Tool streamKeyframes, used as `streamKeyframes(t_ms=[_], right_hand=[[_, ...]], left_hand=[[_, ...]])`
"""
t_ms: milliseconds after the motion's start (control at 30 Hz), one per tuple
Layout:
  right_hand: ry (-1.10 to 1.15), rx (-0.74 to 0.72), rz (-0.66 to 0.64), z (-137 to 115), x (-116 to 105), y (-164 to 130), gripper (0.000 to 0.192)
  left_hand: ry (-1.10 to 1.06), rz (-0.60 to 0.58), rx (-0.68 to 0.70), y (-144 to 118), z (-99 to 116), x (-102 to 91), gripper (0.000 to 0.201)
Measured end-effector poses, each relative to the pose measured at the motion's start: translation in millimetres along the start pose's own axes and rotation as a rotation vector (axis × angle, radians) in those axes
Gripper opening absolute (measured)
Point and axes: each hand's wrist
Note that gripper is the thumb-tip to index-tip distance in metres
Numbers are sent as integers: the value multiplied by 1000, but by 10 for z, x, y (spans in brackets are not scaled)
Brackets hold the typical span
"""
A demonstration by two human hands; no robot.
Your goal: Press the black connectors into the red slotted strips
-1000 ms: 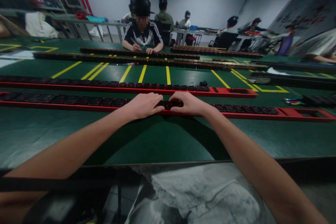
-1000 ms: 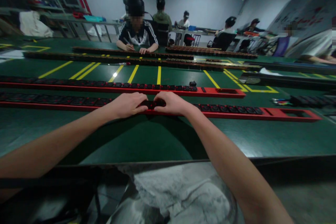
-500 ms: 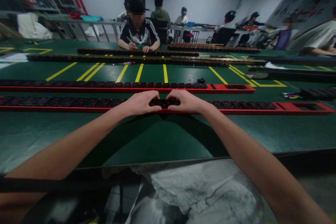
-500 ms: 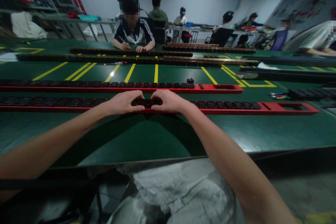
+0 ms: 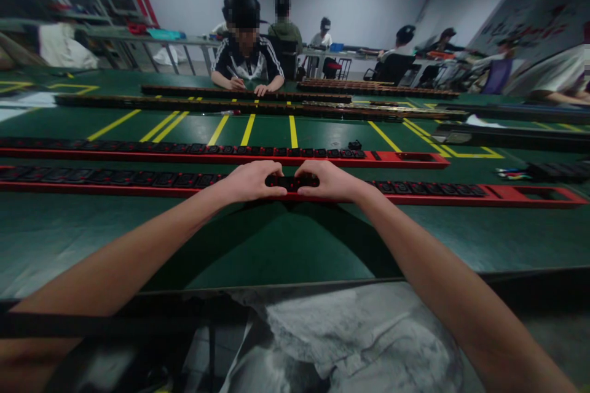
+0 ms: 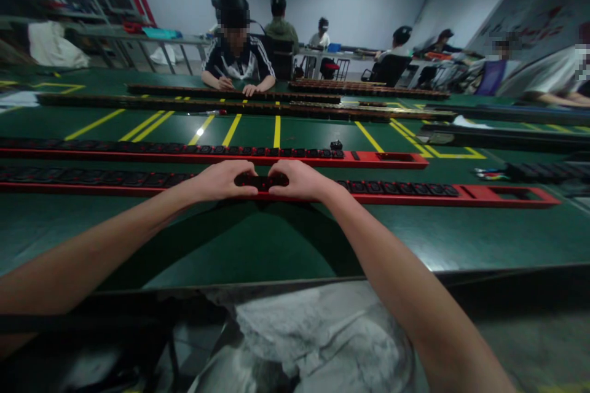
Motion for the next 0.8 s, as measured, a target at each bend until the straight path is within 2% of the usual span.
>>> streamKeyframes(t_ms=[167, 400, 533, 700, 800], right_hand=[[-14, -8, -4, 4, -10, -3, 33], [-5, -3, -9, -17, -15, -6, 32], [-2, -3, -16, -24, -18, -3, 34], [-16, -2, -21, -14, -5, 3, 33], [-10, -13, -14, -6, 4, 4, 34]], left_hand=[[79, 42, -16, -39, 41, 42, 45], [242, 114, 53, -61, 126, 98, 39], [191, 120, 54, -66, 128, 94, 38], [26, 104, -42, -34, 94, 85, 42], [-17, 72, -49, -3, 81, 60, 45]])
Point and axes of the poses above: each hand's wrist, its own y-axis towards the middle knuckle, its own x-axis out of the palm, z = x × y, and after that the axes turned 12 degrees about -z, right-handed
